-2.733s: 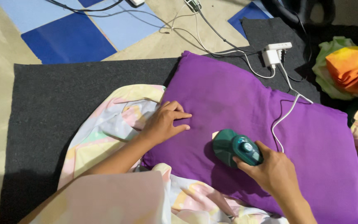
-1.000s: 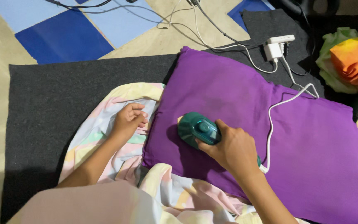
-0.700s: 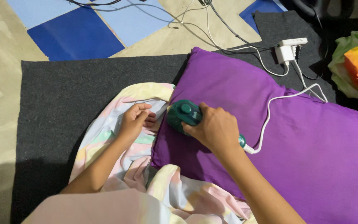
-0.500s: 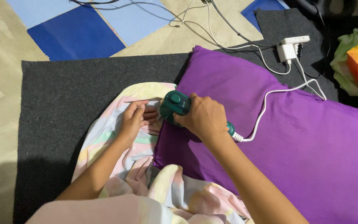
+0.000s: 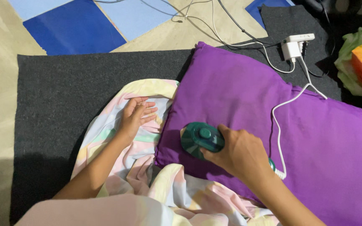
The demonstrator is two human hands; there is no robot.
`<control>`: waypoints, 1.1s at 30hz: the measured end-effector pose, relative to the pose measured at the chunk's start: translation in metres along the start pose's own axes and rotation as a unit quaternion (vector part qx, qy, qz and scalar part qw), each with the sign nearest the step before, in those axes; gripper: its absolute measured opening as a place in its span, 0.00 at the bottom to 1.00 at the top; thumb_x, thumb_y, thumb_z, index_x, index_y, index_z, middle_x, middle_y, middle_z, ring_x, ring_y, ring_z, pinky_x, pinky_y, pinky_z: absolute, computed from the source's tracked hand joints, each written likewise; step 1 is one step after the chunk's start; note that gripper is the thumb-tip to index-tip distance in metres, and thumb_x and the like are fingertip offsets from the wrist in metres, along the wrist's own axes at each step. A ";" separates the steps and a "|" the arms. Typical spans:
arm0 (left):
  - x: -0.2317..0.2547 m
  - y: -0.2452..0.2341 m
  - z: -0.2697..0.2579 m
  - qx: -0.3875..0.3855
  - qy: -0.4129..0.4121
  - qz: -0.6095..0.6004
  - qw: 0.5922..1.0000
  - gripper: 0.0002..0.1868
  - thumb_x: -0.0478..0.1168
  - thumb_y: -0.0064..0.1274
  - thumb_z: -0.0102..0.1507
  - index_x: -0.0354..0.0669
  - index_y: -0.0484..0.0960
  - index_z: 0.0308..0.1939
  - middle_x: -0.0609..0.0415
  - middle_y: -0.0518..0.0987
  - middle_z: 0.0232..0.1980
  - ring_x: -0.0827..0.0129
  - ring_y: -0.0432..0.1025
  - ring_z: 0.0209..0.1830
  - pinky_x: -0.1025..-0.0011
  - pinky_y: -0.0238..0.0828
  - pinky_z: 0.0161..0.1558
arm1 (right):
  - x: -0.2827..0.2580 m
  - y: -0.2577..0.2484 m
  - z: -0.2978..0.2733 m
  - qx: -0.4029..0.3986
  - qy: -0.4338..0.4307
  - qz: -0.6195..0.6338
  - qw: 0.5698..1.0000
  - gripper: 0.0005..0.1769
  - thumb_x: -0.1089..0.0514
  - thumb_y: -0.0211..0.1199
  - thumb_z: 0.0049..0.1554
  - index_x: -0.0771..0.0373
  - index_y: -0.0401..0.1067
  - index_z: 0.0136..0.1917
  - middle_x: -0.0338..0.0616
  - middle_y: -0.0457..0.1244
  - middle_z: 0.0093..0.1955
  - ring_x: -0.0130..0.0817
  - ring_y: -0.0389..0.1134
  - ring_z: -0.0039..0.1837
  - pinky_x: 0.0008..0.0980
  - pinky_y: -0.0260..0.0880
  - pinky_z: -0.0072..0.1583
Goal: The person uses a handheld green iron to smooth a purple pillow placed on a patterned cloth on the floor. They move the iron across the pillow surface and occasionally adjust the pillow with their other hand.
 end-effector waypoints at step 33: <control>0.091 0.078 -0.049 0.030 0.027 -0.035 0.999 0.14 0.38 0.56 0.63 0.33 0.77 0.49 0.48 0.80 0.40 0.67 0.77 0.39 0.67 0.77 0.46 | -0.007 0.036 -0.037 0.188 -0.166 0.262 0.932 0.38 0.41 0.67 0.56 0.61 0.65 0.73 0.55 0.61 0.70 0.53 0.59 0.71 0.51 0.55 0.70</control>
Point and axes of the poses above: each hand's wrist, its own z-axis towards the middle knuckle, its own y-axis out of the palm, x = y × z, the point moved 3 cm from there along z, towards the middle knuckle
